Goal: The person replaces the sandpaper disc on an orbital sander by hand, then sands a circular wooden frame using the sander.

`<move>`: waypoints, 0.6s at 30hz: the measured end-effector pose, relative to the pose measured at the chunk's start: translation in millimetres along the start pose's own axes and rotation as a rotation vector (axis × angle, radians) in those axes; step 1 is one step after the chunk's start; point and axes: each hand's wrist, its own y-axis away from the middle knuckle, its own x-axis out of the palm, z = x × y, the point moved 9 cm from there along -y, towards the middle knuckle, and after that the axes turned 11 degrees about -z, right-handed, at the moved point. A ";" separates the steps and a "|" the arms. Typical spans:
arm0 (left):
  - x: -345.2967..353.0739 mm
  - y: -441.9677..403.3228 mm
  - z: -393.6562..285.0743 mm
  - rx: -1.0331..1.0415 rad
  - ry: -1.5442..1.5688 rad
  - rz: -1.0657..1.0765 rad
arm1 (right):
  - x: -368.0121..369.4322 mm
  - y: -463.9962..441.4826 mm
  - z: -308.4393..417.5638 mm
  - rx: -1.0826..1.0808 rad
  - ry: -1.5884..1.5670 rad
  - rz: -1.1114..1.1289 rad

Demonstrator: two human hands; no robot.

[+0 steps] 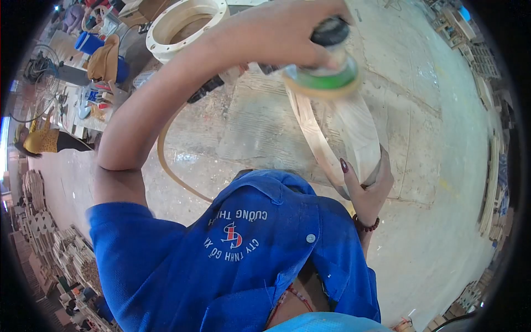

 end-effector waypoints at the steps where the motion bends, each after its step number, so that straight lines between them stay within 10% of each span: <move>1: -1.1 -4.9 19.4 0.012 -0.001 -0.075 | -1.2 0.1 -2.1 0.012 0.012 0.010; 10: -26.7 3.6 70.0 -0.130 -0.310 -0.345 | -31.1 -12.0 2.1 0.003 0.110 0.051; 18: 15.3 23.6 -7.3 0.468 -0.250 -0.533 | 22.4 -57.5 36.5 -0.087 0.143 0.264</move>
